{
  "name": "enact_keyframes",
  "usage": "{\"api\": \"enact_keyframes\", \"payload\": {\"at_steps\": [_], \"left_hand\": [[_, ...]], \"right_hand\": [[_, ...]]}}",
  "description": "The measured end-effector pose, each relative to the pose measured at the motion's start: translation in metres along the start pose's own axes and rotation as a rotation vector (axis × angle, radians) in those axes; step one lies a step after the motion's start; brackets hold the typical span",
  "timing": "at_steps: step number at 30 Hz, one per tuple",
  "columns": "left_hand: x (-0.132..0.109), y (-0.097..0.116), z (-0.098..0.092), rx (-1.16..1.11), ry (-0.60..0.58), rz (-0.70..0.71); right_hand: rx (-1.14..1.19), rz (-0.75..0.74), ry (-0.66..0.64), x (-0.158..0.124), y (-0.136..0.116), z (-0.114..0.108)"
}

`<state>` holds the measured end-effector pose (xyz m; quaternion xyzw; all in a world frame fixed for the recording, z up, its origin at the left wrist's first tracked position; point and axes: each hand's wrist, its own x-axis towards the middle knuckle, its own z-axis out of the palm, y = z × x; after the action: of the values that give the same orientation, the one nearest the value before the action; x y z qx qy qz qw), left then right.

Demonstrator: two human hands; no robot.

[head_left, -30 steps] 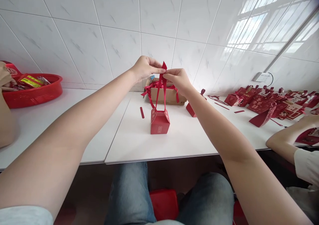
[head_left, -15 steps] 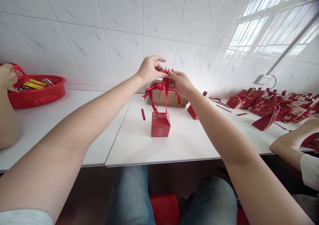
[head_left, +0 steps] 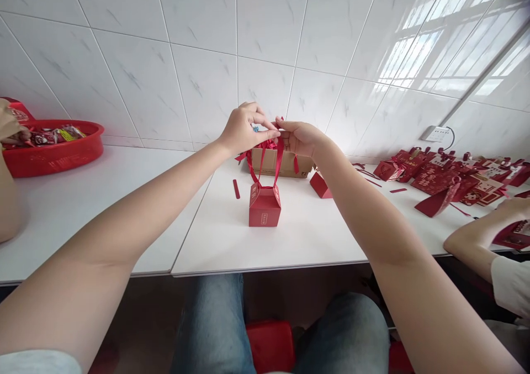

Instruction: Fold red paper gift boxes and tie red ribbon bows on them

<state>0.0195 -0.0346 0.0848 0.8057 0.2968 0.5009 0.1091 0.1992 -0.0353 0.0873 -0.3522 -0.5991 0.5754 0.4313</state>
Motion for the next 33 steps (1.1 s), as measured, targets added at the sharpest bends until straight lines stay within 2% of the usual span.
{"api": "enact_keyframes", "payload": {"at_steps": [4, 9, 13, 16, 17, 19, 21, 23, 25, 27, 33], "left_hand": [[-0.012, -0.008, 0.004, 0.061, -0.038, 0.027], [-0.016, -0.023, 0.011, 0.152, -0.036, 0.083], [-0.018, -0.023, 0.017, 0.108, -0.057, 0.066], [-0.022, -0.019, 0.019, -0.144, -0.143, -0.093], [-0.022, -0.018, 0.019, -0.260, -0.127, -0.176], [-0.020, -0.018, 0.020, -0.451, -0.015, -0.343], [-0.015, -0.018, 0.019, -0.556, 0.050, -0.470], [-0.009, -0.017, 0.019, -0.654, -0.065, -0.567], [-0.005, -0.015, 0.019, -0.781, -0.247, -0.614], [-0.002, -0.012, 0.019, -0.885, -0.338, -0.604], [0.001, -0.009, 0.028, -0.916, -0.293, -0.611]], "right_hand": [[-0.071, 0.010, -0.001, 0.001, -0.002, -0.004], [-0.142, 0.026, 0.015, -0.002, -0.009, -0.004], [-0.265, -0.022, 0.050, -0.006, -0.015, 0.000], [-0.473, -0.162, 0.134, -0.010, -0.017, 0.005], [-0.567, -0.228, 0.167, -0.011, -0.017, 0.008], [-0.782, -0.365, 0.219, -0.015, -0.017, 0.012], [-0.973, -0.492, 0.236, -0.018, -0.014, 0.015], [-1.078, -0.597, 0.217, -0.021, -0.009, 0.016], [-1.097, -0.667, 0.184, -0.022, -0.003, 0.016], [-1.082, -0.703, 0.153, -0.023, 0.002, 0.014], [-1.027, -0.717, 0.164, -0.026, 0.014, 0.007]]}}
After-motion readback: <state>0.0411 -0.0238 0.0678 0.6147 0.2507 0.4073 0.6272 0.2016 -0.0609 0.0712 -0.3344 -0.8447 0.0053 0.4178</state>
